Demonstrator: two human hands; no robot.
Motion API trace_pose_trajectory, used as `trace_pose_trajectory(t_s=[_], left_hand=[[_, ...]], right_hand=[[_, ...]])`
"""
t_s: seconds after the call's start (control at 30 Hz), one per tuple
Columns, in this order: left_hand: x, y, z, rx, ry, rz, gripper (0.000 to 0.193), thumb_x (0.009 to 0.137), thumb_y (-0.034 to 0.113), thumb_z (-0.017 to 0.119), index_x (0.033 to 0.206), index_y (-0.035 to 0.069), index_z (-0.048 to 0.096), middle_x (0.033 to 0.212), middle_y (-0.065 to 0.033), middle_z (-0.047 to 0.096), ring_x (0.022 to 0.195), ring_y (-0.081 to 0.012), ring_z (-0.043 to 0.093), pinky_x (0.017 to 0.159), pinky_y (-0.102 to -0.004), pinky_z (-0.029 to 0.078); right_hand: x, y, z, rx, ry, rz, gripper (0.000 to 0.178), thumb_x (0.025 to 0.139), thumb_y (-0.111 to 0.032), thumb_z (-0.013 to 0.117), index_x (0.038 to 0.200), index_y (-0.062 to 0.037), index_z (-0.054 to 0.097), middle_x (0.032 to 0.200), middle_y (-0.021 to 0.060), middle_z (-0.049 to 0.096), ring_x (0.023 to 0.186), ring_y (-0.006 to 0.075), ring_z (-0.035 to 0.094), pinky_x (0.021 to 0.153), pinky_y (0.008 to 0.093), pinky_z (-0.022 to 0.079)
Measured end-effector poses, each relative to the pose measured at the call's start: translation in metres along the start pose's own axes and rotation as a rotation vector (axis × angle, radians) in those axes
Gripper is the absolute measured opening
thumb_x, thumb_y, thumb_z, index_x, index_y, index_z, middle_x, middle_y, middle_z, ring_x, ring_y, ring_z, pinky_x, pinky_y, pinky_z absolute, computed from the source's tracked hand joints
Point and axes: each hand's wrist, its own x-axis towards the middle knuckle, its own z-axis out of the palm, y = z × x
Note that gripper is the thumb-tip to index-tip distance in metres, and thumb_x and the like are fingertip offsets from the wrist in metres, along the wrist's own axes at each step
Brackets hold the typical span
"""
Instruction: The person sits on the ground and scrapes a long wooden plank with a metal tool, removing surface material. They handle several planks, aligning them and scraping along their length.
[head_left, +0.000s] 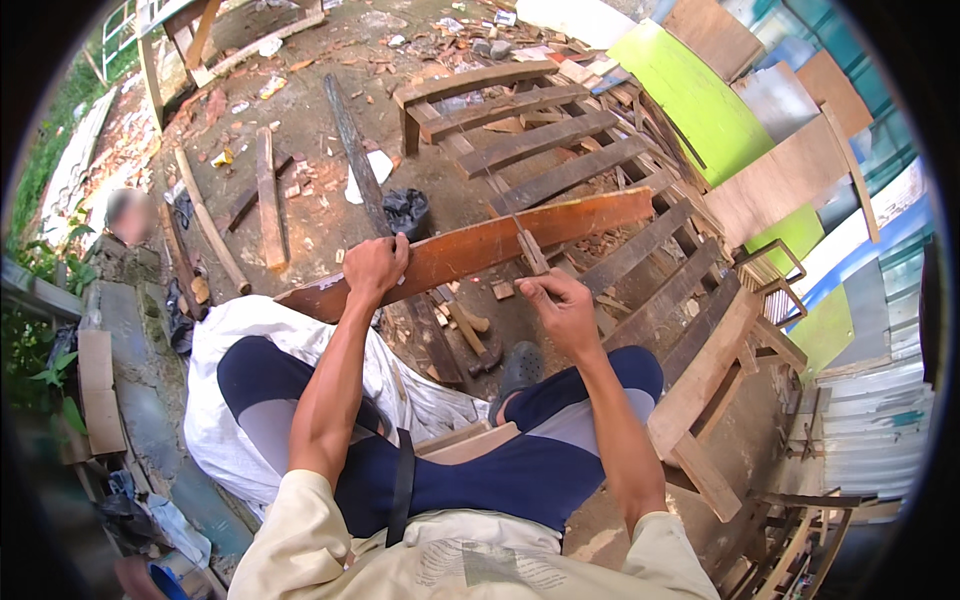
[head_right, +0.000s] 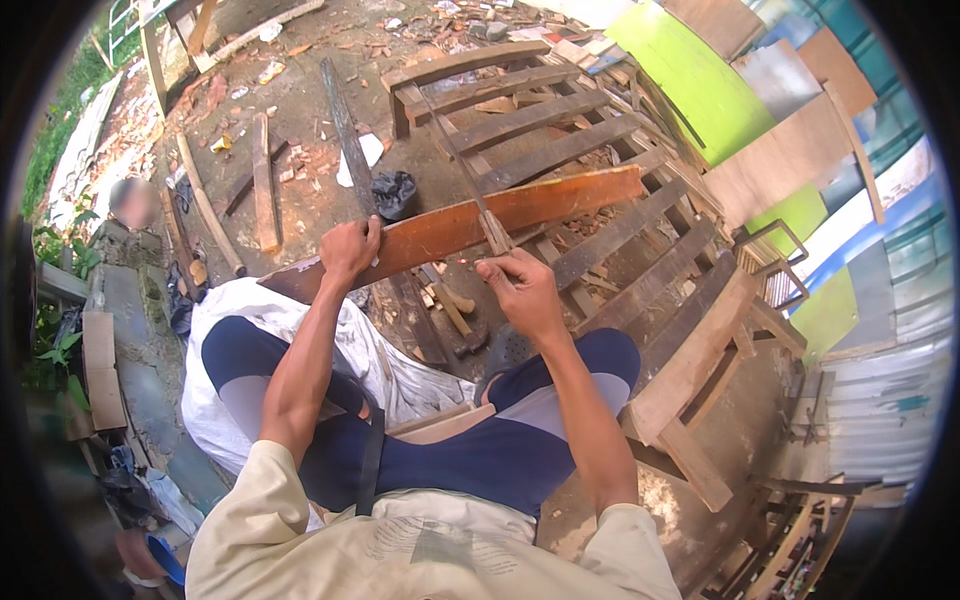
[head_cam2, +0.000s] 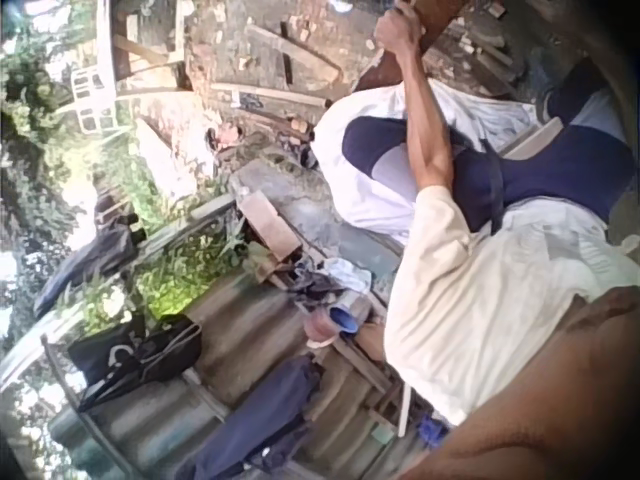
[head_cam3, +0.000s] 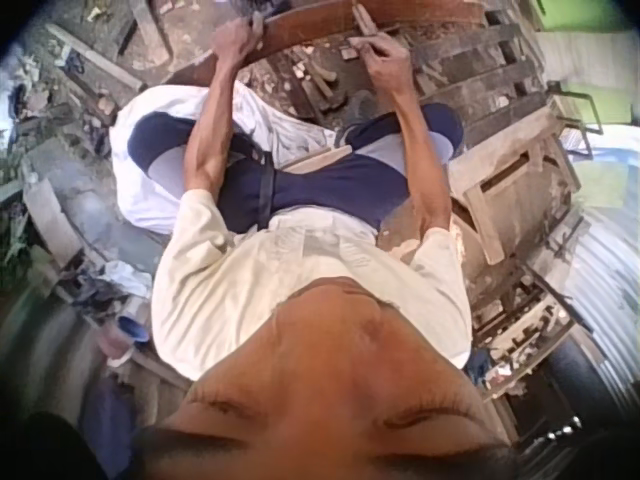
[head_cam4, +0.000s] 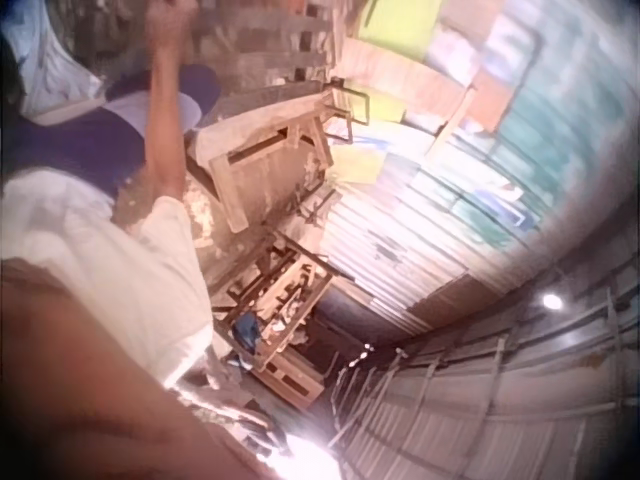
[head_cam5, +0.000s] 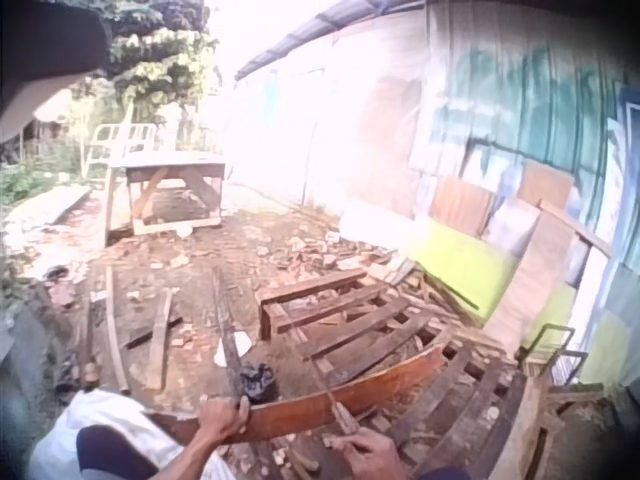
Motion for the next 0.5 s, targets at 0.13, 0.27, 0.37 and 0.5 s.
trace_pose_trajectory(t_s=[0.13, 0.27, 0.37, 0.5], left_hand=[[0.007, -0.019, -0.04, 0.175, 0.264, 0.106, 0.059, 0.1, 0.049, 0.049, 0.063, 0.009, 0.073, 0.056, -0.0165, 0.063, 0.051, -0.0343, 0.065, 0.05, -0.0441, 0.051], [0.011, -0.03, -0.097, 0.255, 0.478, 0.259, 0.052, 0.097, 0.043, 0.06, 0.055, 0.013, 0.068, 0.049, -0.0123, 0.059, 0.044, -0.029, 0.061, 0.045, -0.0399, 0.046], [0.007, -0.044, -0.156, 0.326, 0.598, 0.401, 0.047, 0.095, 0.032, 0.067, 0.052, 0.013, 0.063, 0.046, -0.008, 0.055, 0.04, -0.0259, 0.056, 0.045, -0.0371, 0.042], [0.001, -0.049, -0.221, 0.355, 0.665, 0.511, 0.046, 0.092, 0.025, 0.069, 0.05, 0.014, 0.055, 0.046, -0.005, 0.054, 0.039, -0.023, 0.053, 0.046, -0.0343, 0.04]], right_hand=[[0.032, -0.006, 0.023, 0.097, 0.099, -0.079, 0.026, 0.089, -0.027, 0.078, 0.102, -0.0043, 0.077, 0.081, 0.011, 0.068, 0.073, 0.0238, 0.067, 0.067, 0.0343, 0.052], [0.053, 0.008, 0.045, -0.072, 0.122, -0.228, 0.036, 0.081, -0.032, 0.082, 0.107, -0.0076, 0.076, 0.092, 0.0144, 0.069, 0.083, 0.0326, 0.067, 0.076, 0.0408, 0.053], [0.077, -0.003, 0.066, -0.205, 0.081, -0.299, 0.049, 0.076, -0.038, 0.084, 0.115, -0.0108, 0.074, 0.101, 0.0144, 0.069, 0.099, 0.0342, 0.064, 0.086, 0.0438, 0.051], [0.107, -0.019, 0.081, -0.288, 0.013, -0.383, 0.058, 0.068, -0.045, 0.087, 0.111, -0.0094, 0.073, 0.107, 0.0145, 0.07, 0.108, 0.0328, 0.062, 0.091, 0.0432, 0.052]])
